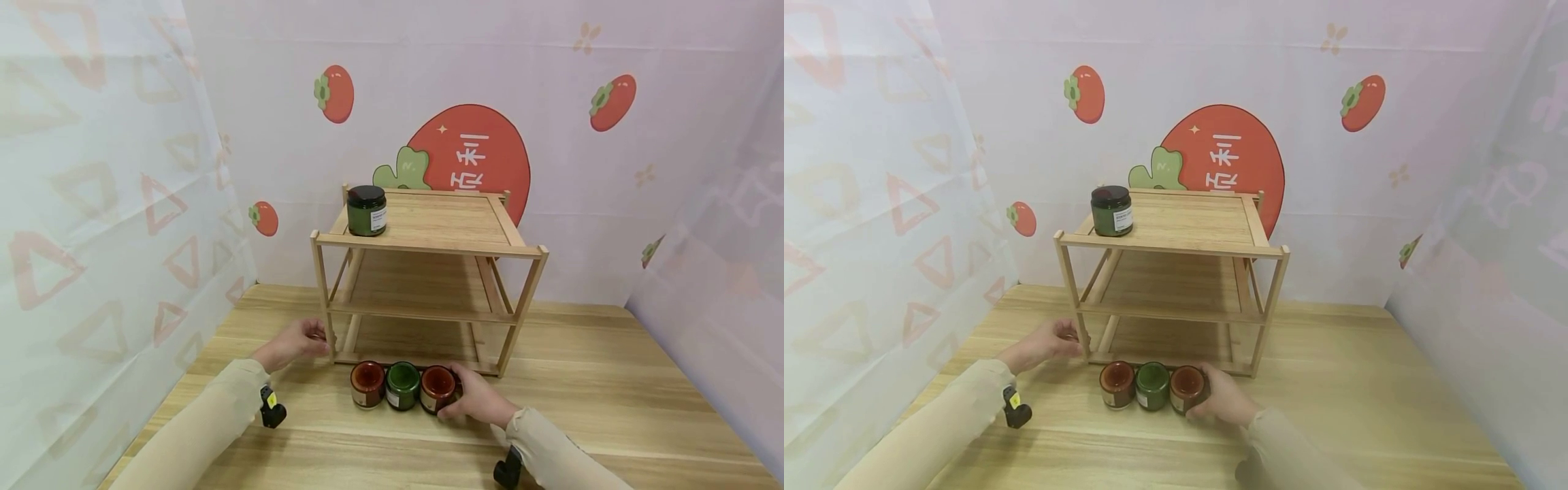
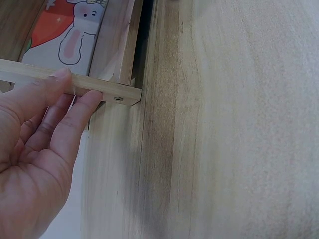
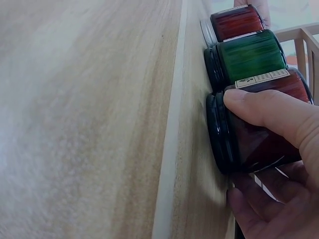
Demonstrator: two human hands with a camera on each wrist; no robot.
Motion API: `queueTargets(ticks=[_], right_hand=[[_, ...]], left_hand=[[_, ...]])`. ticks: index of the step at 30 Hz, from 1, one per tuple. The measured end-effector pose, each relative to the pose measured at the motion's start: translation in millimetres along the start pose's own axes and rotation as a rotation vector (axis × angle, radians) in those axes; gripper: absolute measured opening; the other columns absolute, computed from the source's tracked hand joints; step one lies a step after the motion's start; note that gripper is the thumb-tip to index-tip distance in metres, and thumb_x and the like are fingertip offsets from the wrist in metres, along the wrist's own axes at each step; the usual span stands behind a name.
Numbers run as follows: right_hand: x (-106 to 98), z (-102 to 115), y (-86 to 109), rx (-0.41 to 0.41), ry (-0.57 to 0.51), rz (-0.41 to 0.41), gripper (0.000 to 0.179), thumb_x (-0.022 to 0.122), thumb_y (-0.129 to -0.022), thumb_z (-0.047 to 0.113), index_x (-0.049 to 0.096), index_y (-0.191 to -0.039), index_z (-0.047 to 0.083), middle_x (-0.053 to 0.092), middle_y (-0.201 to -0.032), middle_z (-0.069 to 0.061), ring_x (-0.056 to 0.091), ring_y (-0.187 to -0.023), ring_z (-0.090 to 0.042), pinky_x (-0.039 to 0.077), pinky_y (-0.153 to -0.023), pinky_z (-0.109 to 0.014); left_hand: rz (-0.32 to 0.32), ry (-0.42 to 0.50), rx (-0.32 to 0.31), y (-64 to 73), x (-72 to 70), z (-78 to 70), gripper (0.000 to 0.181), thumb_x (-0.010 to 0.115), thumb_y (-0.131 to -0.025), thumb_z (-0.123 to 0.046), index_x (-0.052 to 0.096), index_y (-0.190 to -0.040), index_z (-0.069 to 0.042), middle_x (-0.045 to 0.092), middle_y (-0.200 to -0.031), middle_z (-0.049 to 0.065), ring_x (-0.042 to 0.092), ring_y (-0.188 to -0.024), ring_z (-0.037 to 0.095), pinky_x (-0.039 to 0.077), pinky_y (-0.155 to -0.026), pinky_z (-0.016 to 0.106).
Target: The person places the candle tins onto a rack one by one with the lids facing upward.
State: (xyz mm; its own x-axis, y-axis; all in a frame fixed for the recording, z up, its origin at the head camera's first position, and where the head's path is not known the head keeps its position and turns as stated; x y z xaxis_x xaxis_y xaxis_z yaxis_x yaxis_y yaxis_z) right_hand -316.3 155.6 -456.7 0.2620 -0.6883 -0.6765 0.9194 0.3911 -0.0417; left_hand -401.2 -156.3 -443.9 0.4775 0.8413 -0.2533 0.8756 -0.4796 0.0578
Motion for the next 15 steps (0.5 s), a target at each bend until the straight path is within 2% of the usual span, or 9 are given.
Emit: queueTargets(ticks=[5, 15], right_hand=[[-0.1, -3.7, -0.9, 0.02, -0.016, -0.005, 0.085, 0.092, -0.059, 0.019, 0.049, -0.128, -0.006, 0.065, -0.112, -0.009, 0.061, -0.103, -0.026, 0.049, -0.091, -0.044], [-3.7, -1.9, 1.0, -0.01, -0.045, -0.006, 0.08, 0.09, -0.062, 0.019, 0.049, -0.127, -0.004, 0.065, -0.111, -0.007, 0.061, -0.101, -0.024, 0.049, -0.088, -0.04]], left_hand=[[-0.005, 0.005, -0.012, 0.1, 0.9, 0.2, 0.03, 0.067, -0.086, 0.002, 0.054, -0.112, 0.009, 0.063, -0.102, 0.011, 0.063, -0.09, 0.017, 0.057, -0.082, 0.028], [0.003, 0.003, -0.013, 0.6, 0.3, 0.2, 0.03, 0.066, -0.087, 0.0, 0.053, -0.112, 0.009, 0.063, -0.102, 0.011, 0.063, -0.09, 0.017, 0.056, -0.081, 0.028]])
Point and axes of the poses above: each hand's wrist, its own y-axis away from the middle knuckle, its own x-axis out of the palm, z = x × y, the point moved 9 cm from there along -y, towards the middle knuckle
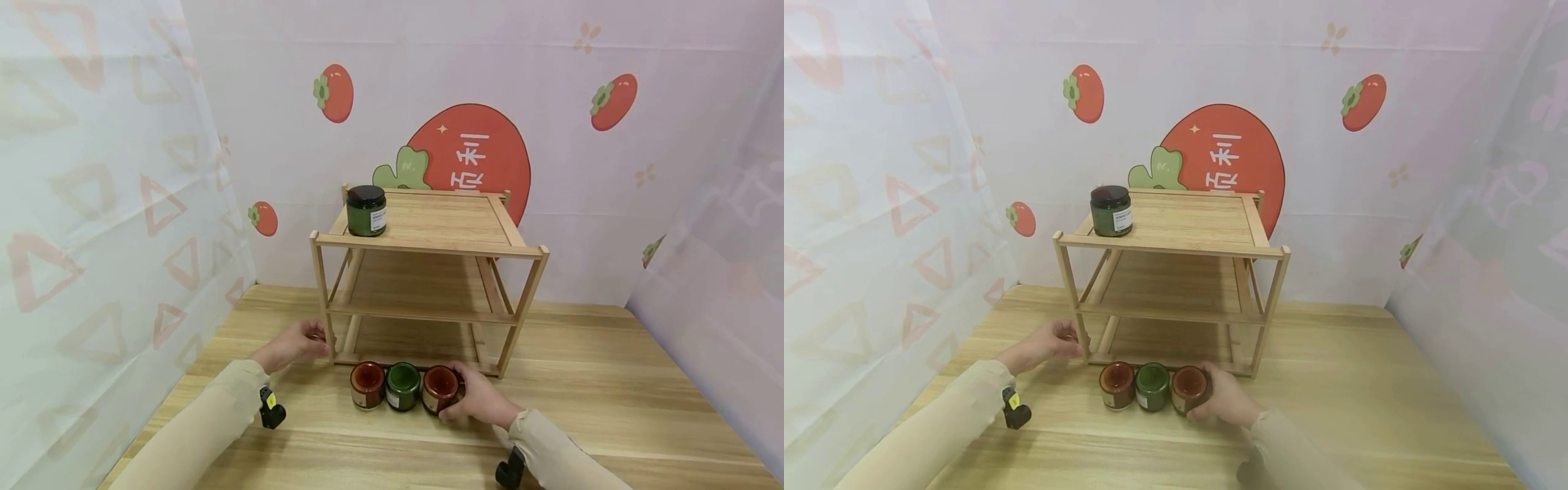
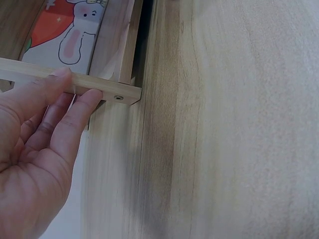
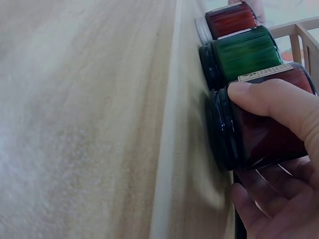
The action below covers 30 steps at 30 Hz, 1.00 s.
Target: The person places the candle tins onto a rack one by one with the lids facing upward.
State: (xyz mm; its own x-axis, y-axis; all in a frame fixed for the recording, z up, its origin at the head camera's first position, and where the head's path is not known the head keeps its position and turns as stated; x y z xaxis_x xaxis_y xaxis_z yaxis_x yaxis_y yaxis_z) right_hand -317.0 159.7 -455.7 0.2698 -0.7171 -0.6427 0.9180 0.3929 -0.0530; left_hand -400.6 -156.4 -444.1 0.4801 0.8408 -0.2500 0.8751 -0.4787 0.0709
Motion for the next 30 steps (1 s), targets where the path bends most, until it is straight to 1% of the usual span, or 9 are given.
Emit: queueTargets(ticks=[7, 15, 18, 22, 25, 27, 30], right_hand=[[-14, 9, 3.6, -0.007, -0.021, -0.057, 0.076, 0.09, -0.062, 0.019, 0.051, -0.124, -0.001, 0.064, -0.112, -0.008, 0.061, -0.105, -0.027, 0.048, -0.092, -0.045], [-32, 19, 6.7, 0.006, -0.027, -0.143, 0.077, 0.09, -0.063, 0.022, 0.051, -0.127, 0.001, 0.063, -0.114, -0.008, 0.06, -0.107, -0.026, 0.048, -0.092, -0.044], [-38, 24, 8.1, -0.002, -0.041, -0.157, 0.078, 0.09, -0.064, 0.021, 0.051, -0.128, 0.0, 0.063, -0.115, -0.009, 0.06, -0.107, -0.025, 0.049, -0.092, -0.041], [-43, 33, 9.6, -0.031, -0.108, -0.156, 0.076, 0.088, -0.067, 0.017, 0.048, -0.128, -0.003, 0.062, -0.116, -0.014, 0.061, -0.106, -0.024, 0.051, -0.088, -0.032], [-46, 37, 10.0, -0.031, -0.158, -0.157, 0.074, 0.087, -0.069, 0.014, 0.047, -0.128, -0.004, 0.06, -0.117, -0.016, 0.061, -0.104, -0.023, 0.052, -0.085, -0.026], [-47, 38, 10.0, -0.024, -0.176, -0.157, 0.073, 0.087, -0.069, 0.014, 0.047, -0.128, -0.002, 0.058, -0.118, -0.017, 0.06, -0.103, -0.022, 0.052, -0.083, -0.025], [-49, 39, 10.5, -0.013, -0.217, -0.16, 0.073, 0.087, -0.068, 0.012, 0.048, -0.129, 0.002, 0.056, -0.12, -0.019, 0.059, -0.102, -0.024, 0.053, -0.08, -0.027]], left_hand=[[0.013, -0.013, 0.013, -1.0, -0.6, 0.0, 0.03, 0.067, -0.087, -0.001, 0.053, -0.111, 0.008, 0.062, -0.102, 0.012, 0.063, -0.09, 0.017, 0.056, -0.081, 0.029], [0.018, 0.009, 0.0, -1.9, -0.7, 2.3, 0.03, 0.068, -0.086, -0.001, 0.054, -0.11, 0.007, 0.062, -0.1, 0.009, 0.063, -0.089, 0.016, 0.056, -0.081, 0.028], [0.025, 0.014, 0.001, -2.3, -0.4, 2.5, 0.031, 0.068, -0.085, -0.001, 0.053, -0.111, 0.008, 0.061, -0.1, 0.009, 0.063, -0.089, 0.015, 0.056, -0.081, 0.028], [0.026, 0.017, -0.001, -2.3, -0.2, 2.2, 0.033, 0.068, -0.085, 0.0, 0.052, -0.112, 0.009, 0.061, -0.1, 0.009, 0.063, -0.089, 0.016, 0.056, -0.08, 0.028], [0.023, 0.019, -0.001, -2.1, -0.4, 1.9, 0.032, 0.068, -0.085, 0.0, 0.052, -0.112, 0.01, 0.061, -0.101, 0.01, 0.063, -0.089, 0.016, 0.057, -0.081, 0.028], [0.022, 0.02, 0.0, -1.9, -0.5, 1.5, 0.032, 0.068, -0.085, 0.001, 0.052, -0.111, 0.01, 0.062, -0.101, 0.011, 0.063, -0.089, 0.017, 0.057, -0.081, 0.029], [0.021, 0.018, 0.004, -1.7, -0.6, 0.9, 0.033, 0.068, -0.085, 0.001, 0.052, -0.112, 0.01, 0.062, -0.102, 0.012, 0.063, -0.089, 0.017, 0.057, -0.081, 0.029]])
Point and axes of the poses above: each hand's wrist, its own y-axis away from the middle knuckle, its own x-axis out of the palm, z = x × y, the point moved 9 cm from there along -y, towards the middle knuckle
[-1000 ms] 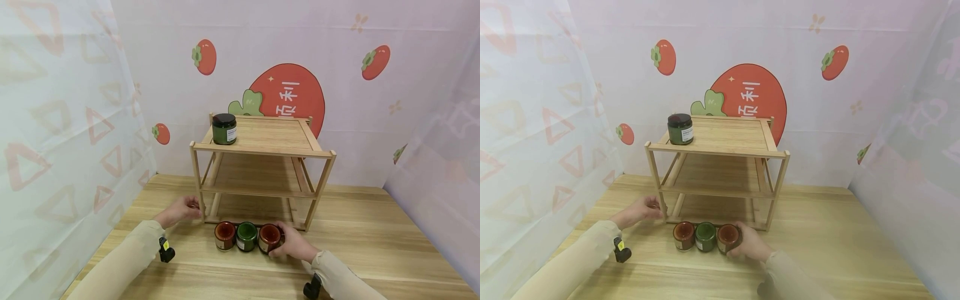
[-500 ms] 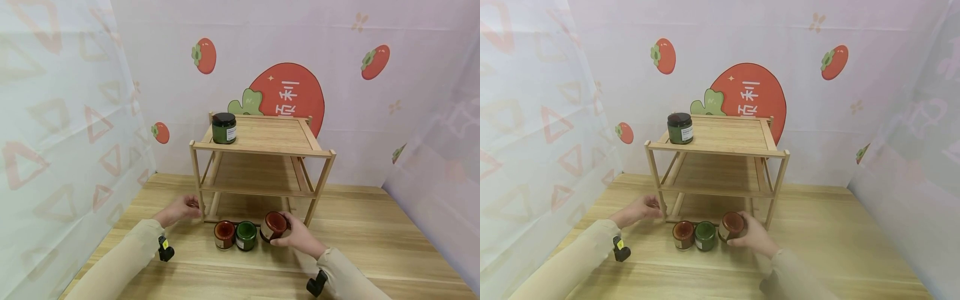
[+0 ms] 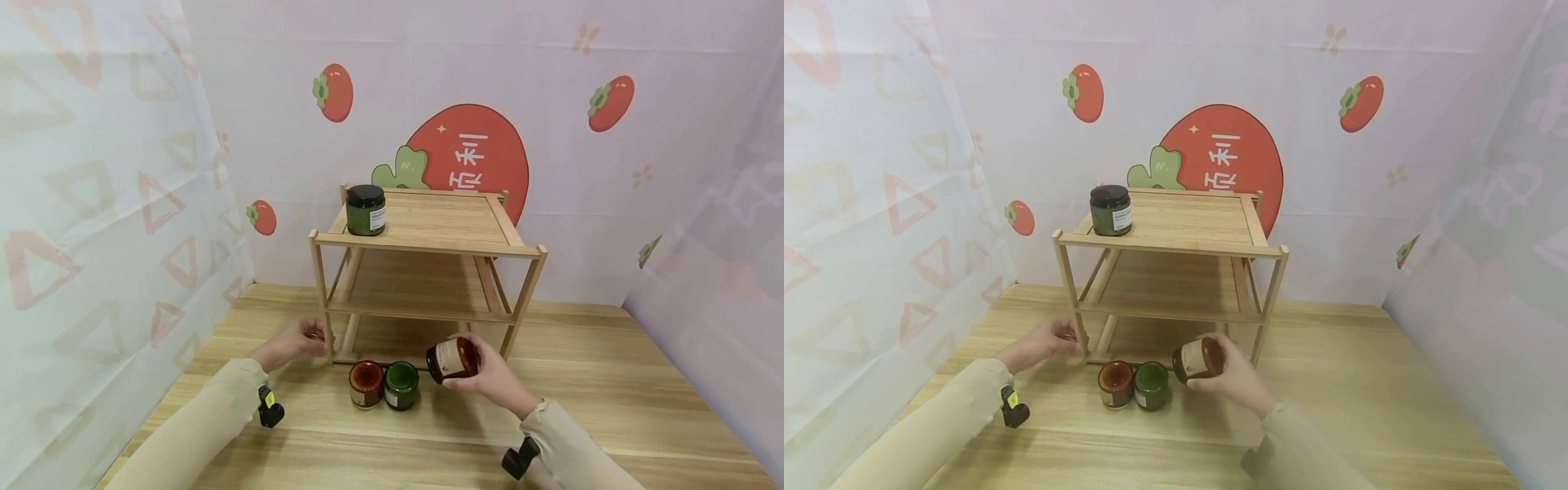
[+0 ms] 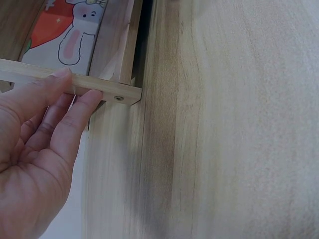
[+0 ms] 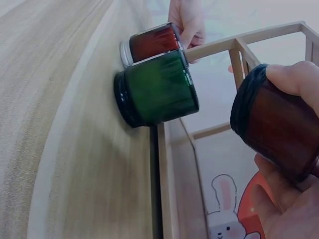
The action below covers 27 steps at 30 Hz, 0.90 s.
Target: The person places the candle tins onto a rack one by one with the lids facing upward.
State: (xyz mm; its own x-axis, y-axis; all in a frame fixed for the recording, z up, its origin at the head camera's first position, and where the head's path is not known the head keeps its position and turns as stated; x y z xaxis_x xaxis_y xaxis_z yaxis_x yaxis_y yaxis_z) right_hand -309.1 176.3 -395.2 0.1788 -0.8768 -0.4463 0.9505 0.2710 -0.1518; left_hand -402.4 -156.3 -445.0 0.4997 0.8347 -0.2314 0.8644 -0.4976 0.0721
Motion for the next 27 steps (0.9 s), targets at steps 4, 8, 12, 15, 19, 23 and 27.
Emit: queueTargets(ticks=[4, 8, 12, 15, 19, 23, 27], right_hand=[[0, 3, 1.1, -0.01, -0.051, 0.009, 0.074, 0.087, -0.068, 0.009, 0.048, -0.13, 0.004, 0.054, -0.124, -0.023, 0.059, -0.102, -0.028, 0.055, -0.078, -0.03], [-1, 5, 2.3, -0.02, -0.064, 0.014, 0.074, 0.086, -0.068, 0.008, 0.048, -0.131, 0.003, 0.053, -0.124, -0.024, 0.059, -0.101, -0.028, 0.055, -0.078, -0.03], [0, 7, 2.1, -0.046, -0.074, 0.018, 0.073, 0.086, -0.068, 0.006, 0.048, -0.13, 0.001, 0.053, -0.125, -0.024, 0.058, -0.1, -0.027, 0.055, -0.079, -0.028], [0, 10, 1.8, -0.075, -0.06, 0.016, 0.072, 0.087, -0.068, 0.008, 0.049, -0.13, 0.001, 0.055, -0.125, -0.021, 0.058, -0.103, -0.024, 0.053, -0.083, -0.026], [-2, 13, 2.7, -0.094, -0.004, -0.001, 0.07, 0.087, -0.069, 0.014, 0.052, -0.13, 0.004, 0.058, -0.125, -0.014, 0.057, -0.112, -0.024, 0.046, -0.093, -0.023], [-4, 15, 3.8, -0.095, 0.015, -0.011, 0.069, 0.086, -0.071, 0.017, 0.053, -0.13, 0.005, 0.059, -0.126, -0.012, 0.055, -0.117, -0.029, 0.044, -0.099, -0.024], [-3, 14, 4.2, -0.097, 0.004, -0.002, 0.067, 0.086, -0.072, 0.016, 0.053, -0.128, 0.005, 0.059, -0.125, -0.013, 0.056, -0.115, -0.031, 0.046, -0.098, -0.027]], left_hand=[[0.0, -0.002, 0.001, 0.2, 0.2, 0.3, 0.034, 0.069, -0.085, 0.0, 0.052, -0.112, 0.011, 0.062, -0.103, 0.015, 0.063, -0.089, 0.017, 0.057, -0.081, 0.029], [0.002, -0.001, 0.0, 0.2, 0.0, 1.3, 0.034, 0.068, -0.086, 0.0, 0.051, -0.113, 0.011, 0.062, -0.104, 0.015, 0.063, -0.09, 0.017, 0.057, -0.082, 0.029], [0.001, 0.0, -0.001, 0.5, 0.4, 0.9, 0.034, 0.068, -0.086, 0.0, 0.051, -0.113, 0.011, 0.062, -0.104, 0.014, 0.063, -0.09, 0.017, 0.057, -0.082, 0.029], [0.002, -0.002, -0.001, 0.5, 0.9, 0.1, 0.034, 0.068, -0.086, 0.0, 0.051, -0.114, 0.011, 0.062, -0.104, 0.014, 0.063, -0.09, 0.017, 0.056, -0.082, 0.029], [0.003, -0.006, -0.003, 0.4, 0.9, 0.0, 0.034, 0.068, -0.086, -0.001, 0.052, -0.113, 0.01, 0.062, -0.103, 0.013, 0.063, -0.09, 0.016, 0.056, -0.082, 0.029], [0.005, -0.013, 0.0, -0.2, 0.3, 0.1, 0.033, 0.068, -0.086, -0.002, 0.052, -0.112, 0.009, 0.062, -0.103, 0.014, 0.063, -0.09, 0.017, 0.056, -0.082, 0.028], [0.006, -0.018, 0.006, -0.6, -0.1, 0.2, 0.031, 0.068, -0.086, -0.002, 0.053, -0.111, 0.008, 0.062, -0.104, 0.015, 0.063, -0.091, 0.017, 0.056, -0.081, 0.028]])
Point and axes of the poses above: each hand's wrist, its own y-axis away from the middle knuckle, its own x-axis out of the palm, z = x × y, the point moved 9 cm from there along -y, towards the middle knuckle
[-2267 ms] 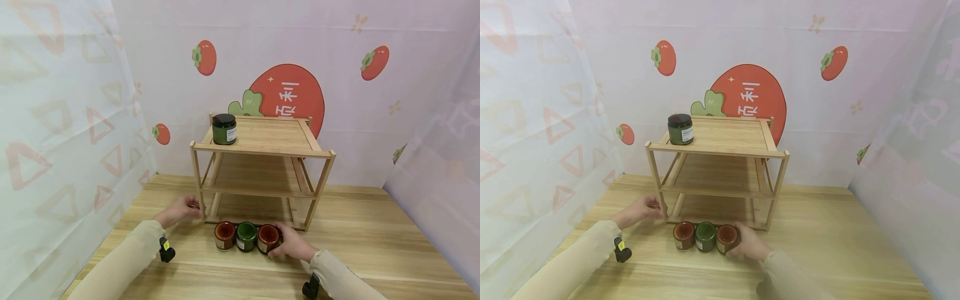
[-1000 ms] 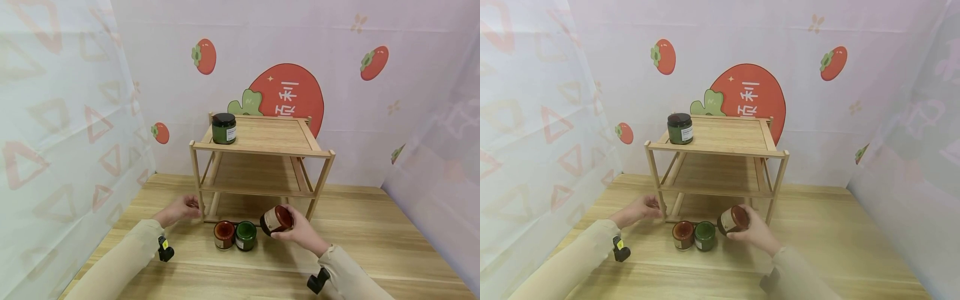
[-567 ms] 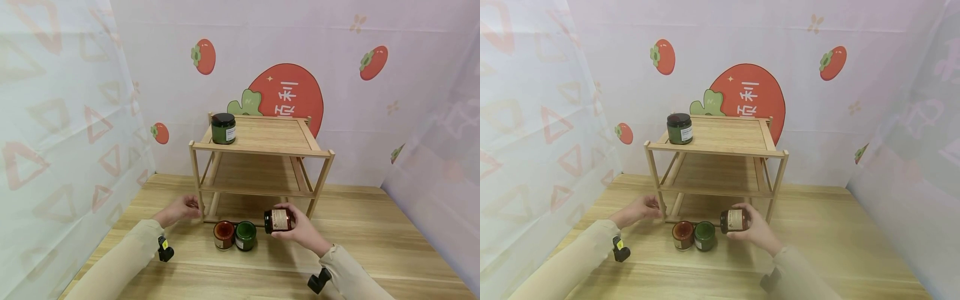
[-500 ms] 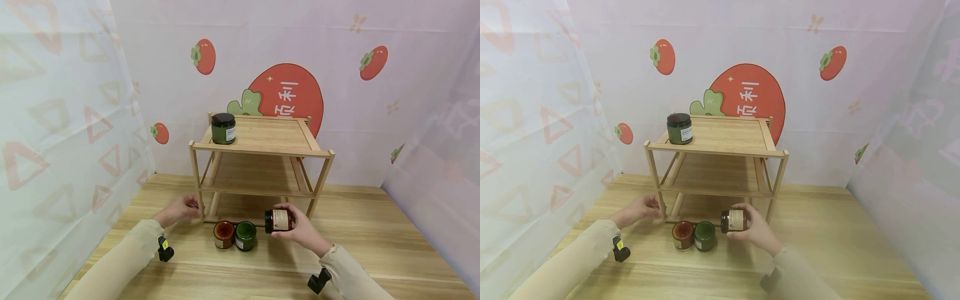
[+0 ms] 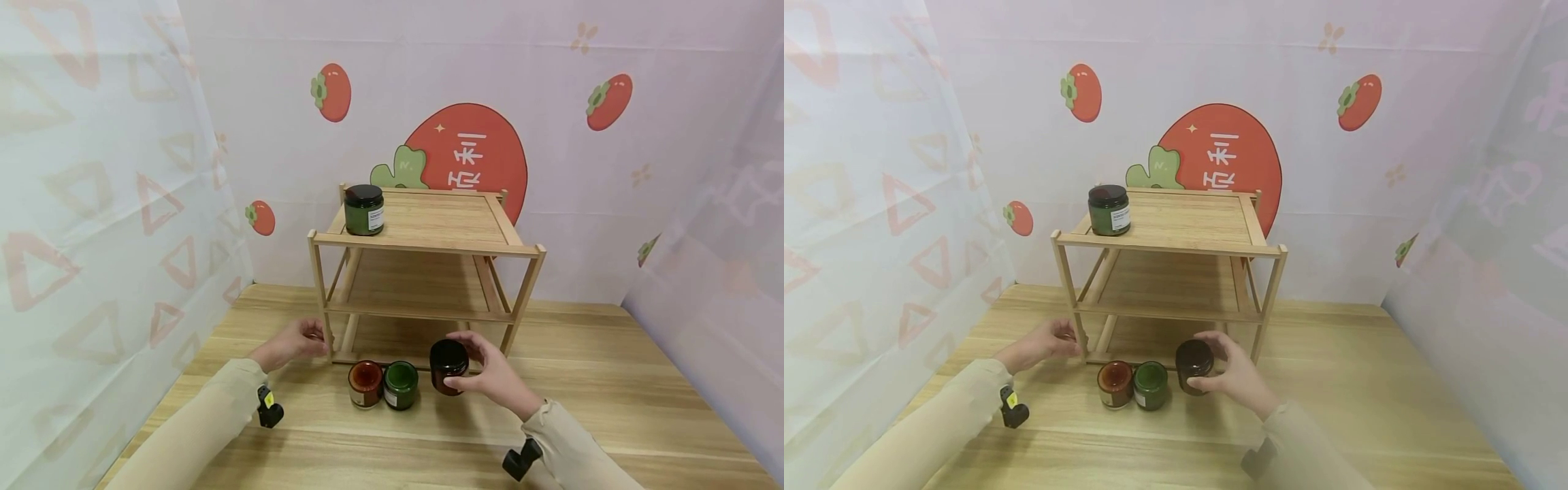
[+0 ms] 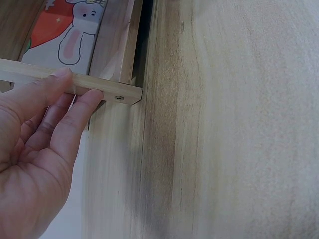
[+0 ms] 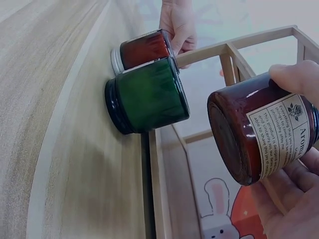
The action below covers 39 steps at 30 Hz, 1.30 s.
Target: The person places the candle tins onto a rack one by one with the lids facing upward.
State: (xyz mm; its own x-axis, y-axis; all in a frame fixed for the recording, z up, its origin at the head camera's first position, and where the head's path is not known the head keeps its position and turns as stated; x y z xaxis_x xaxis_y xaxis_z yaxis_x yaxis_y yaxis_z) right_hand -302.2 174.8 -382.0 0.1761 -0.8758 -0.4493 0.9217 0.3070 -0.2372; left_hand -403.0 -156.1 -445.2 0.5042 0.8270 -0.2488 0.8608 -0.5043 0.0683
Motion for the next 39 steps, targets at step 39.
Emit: queueTargets(ticks=[39], right_hand=[[-33, 50, -6.4, -0.113, -0.069, -0.078, 0.06, 0.081, -0.077, 0.01, 0.057, -0.132, 0.008, 0.061, -0.125, -0.012, 0.062, -0.106, -0.003, 0.05, -0.091, -0.017]], left_hand=[[-0.014, -0.019, -0.002, 0.5, -0.6, -0.6, 0.031, 0.068, -0.085, -0.001, 0.053, -0.11, 0.009, 0.062, -0.101, 0.013, 0.063, -0.089, 0.017, 0.057, -0.08, 0.029]])
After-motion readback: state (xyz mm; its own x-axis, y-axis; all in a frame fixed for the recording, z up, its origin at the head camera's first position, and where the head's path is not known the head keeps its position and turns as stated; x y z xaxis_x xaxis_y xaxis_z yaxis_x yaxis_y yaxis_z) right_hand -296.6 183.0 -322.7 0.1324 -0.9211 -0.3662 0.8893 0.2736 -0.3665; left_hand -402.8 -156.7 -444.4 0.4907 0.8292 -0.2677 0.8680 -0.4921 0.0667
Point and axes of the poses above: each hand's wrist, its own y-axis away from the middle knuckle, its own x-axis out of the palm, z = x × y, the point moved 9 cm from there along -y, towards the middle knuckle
